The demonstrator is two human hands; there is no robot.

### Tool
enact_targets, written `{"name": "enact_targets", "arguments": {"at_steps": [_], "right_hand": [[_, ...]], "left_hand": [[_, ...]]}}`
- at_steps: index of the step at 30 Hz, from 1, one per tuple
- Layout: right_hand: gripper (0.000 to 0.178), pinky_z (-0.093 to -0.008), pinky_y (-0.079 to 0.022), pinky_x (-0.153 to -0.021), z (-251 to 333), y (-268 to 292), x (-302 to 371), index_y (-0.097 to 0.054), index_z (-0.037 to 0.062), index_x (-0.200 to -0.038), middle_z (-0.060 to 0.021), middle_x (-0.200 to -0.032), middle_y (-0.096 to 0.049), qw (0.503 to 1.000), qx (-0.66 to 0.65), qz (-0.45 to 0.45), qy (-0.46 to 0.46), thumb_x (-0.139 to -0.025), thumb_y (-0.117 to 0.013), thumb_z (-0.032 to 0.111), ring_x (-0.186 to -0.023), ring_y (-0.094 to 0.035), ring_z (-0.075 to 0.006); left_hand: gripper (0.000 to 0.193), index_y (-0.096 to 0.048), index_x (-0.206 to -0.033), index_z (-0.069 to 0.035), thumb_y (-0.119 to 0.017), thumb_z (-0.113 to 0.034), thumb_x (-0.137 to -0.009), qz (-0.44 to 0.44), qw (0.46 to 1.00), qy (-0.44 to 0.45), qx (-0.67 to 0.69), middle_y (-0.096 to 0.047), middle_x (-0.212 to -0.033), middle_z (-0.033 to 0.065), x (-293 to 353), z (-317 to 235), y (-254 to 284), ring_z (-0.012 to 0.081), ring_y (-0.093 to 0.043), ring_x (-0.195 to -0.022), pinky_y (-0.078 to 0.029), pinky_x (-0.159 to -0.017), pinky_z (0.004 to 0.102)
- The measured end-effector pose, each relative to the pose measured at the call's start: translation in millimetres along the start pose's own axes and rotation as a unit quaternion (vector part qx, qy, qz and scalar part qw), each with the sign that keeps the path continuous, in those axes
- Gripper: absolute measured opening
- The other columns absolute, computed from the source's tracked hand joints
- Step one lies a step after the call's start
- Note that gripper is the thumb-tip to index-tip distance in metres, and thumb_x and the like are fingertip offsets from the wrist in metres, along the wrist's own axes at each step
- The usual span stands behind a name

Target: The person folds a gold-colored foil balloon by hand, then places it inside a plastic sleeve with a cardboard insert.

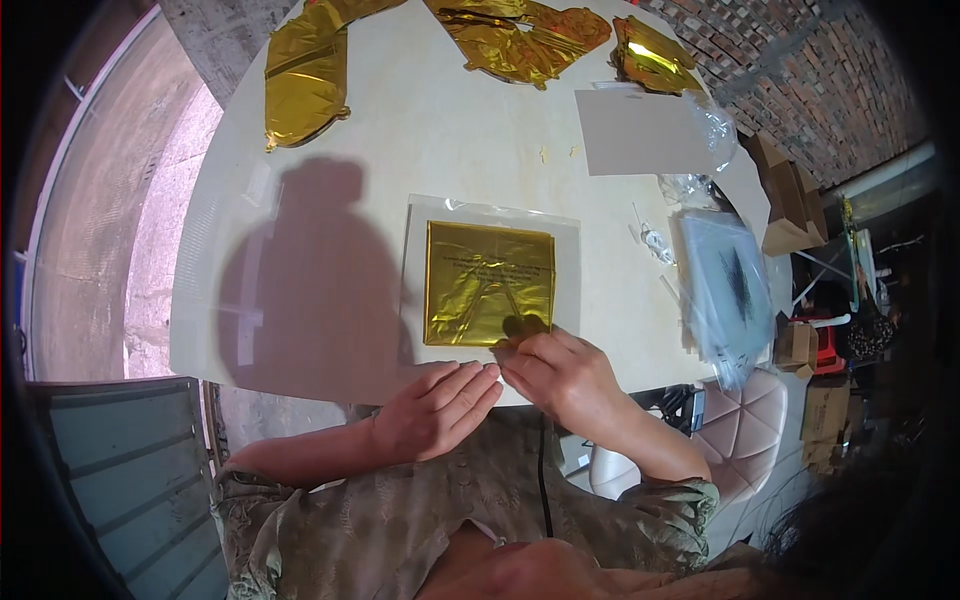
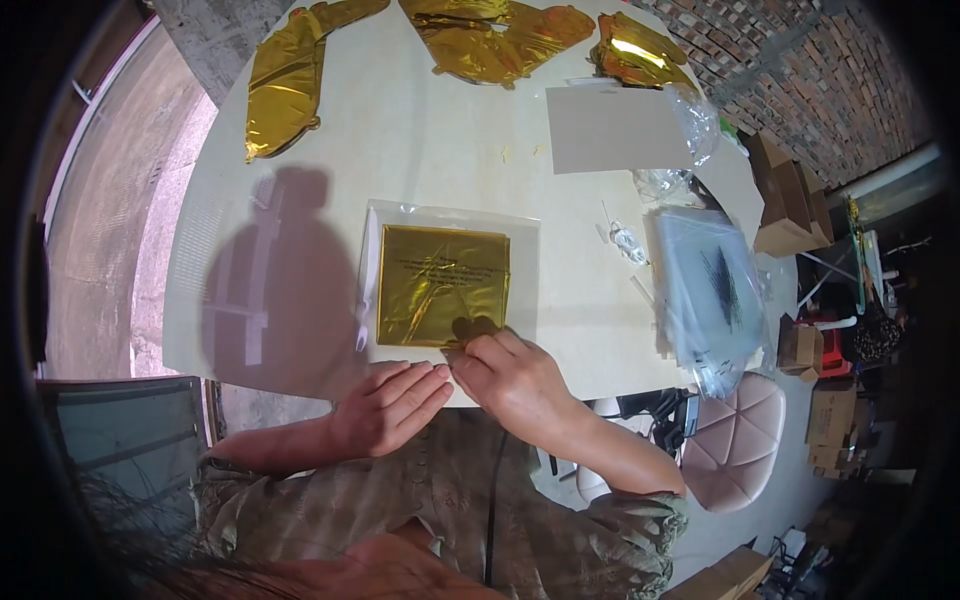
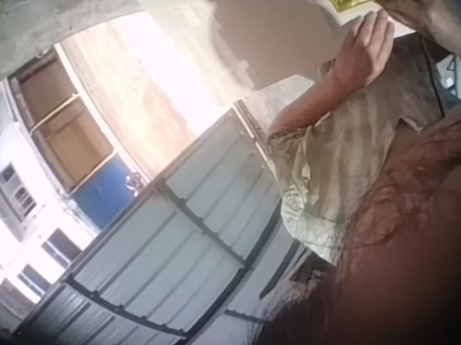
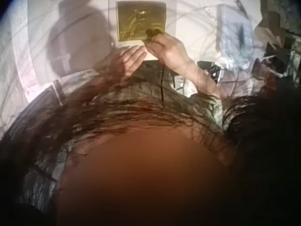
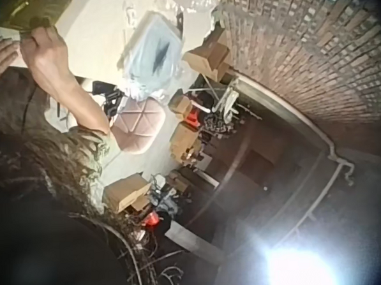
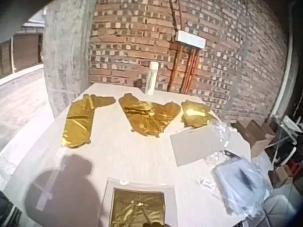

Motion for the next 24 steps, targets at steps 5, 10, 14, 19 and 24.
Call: {"name": "enact_targets", "arguments": {"at_steps": [5, 10, 14, 19, 24], "right_hand": [[0.020, -0.0316, -0.056, -0.065, -3, 0, -3, -0.074, 0.0065, -0.095, -0.0032, -0.089, -0.064, 1.000, -0.006, 0.003, -0.012, -0.076, -0.079, 0.008, -0.077, -0.065, -0.0210], [0.022, -0.0315, -0.056, -0.067, -6, 2, -2, -0.073, 0.0061, -0.097, -0.0033, -0.090, -0.063, 1.000, -0.024, 0.010, -0.014, -0.075, -0.075, 0.008, -0.080, -0.064, -0.0205], [0.021, -0.0313, -0.056, -0.064, -5, 3, -3, -0.074, 0.0070, -0.097, -0.0031, -0.090, -0.064, 1.000, 0.006, 0.016, 0.000, -0.076, -0.078, 0.008, -0.077, -0.065, -0.0205], [0.022, -0.0313, -0.055, -0.064, -2, 1, -3, -0.074, 0.0076, -0.098, -0.0026, -0.090, -0.064, 1.000, 0.018, 0.018, -0.007, -0.076, -0.078, 0.008, -0.076, -0.065, -0.0195], [0.025, -0.0311, -0.054, -0.062, 0, 5, -7, -0.074, 0.0076, -0.099, -0.0020, -0.090, -0.063, 1.000, 0.014, 0.028, -0.003, -0.075, -0.078, 0.008, -0.074, -0.063, -0.0186]], "left_hand": [[0.034, -0.070, -0.117, 0.000, -0.058, -0.015, -0.088, 0.007, 1.000, -0.004, 0.002, -0.066, -0.127, 0.0130, 0, 3, 0, 0.0236, -0.058, -0.118, -0.047, -0.101, 0.0371], [0.030, -0.072, -0.113, -0.002, -0.060, -0.015, -0.088, -0.018, 1.000, 0.001, -0.008, -0.068, -0.125, 0.0112, -2, 1, 0, 0.0217, -0.058, -0.117, -0.049, -0.099, 0.0367], [0.029, -0.072, -0.113, -0.002, -0.062, -0.013, -0.088, -0.055, 0.998, -0.017, -0.036, -0.067, -0.126, 0.0114, 0, 4, -4, 0.0204, -0.058, -0.114, -0.052, -0.093, 0.0334], [0.026, -0.074, -0.110, -0.004, -0.064, -0.010, -0.087, -0.086, 0.996, -0.018, -0.034, -0.068, -0.121, 0.0086, 5, 1, -12, 0.0193, -0.058, -0.112, -0.053, -0.087, 0.0301], [0.023, -0.076, -0.106, -0.006, -0.071, -0.007, -0.083, -0.120, 0.992, -0.004, -0.033, -0.068, -0.119, 0.0052, 6, 1, -10, 0.0175, -0.059, -0.103, -0.053, -0.082, 0.0298]]}}
Point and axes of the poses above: each hand's wrist, its own x-axis away from the middle knuckle, its own y-axis out of the back of the hand, z = x × y, the point moved 3 cm from there along -x, towards the middle knuckle
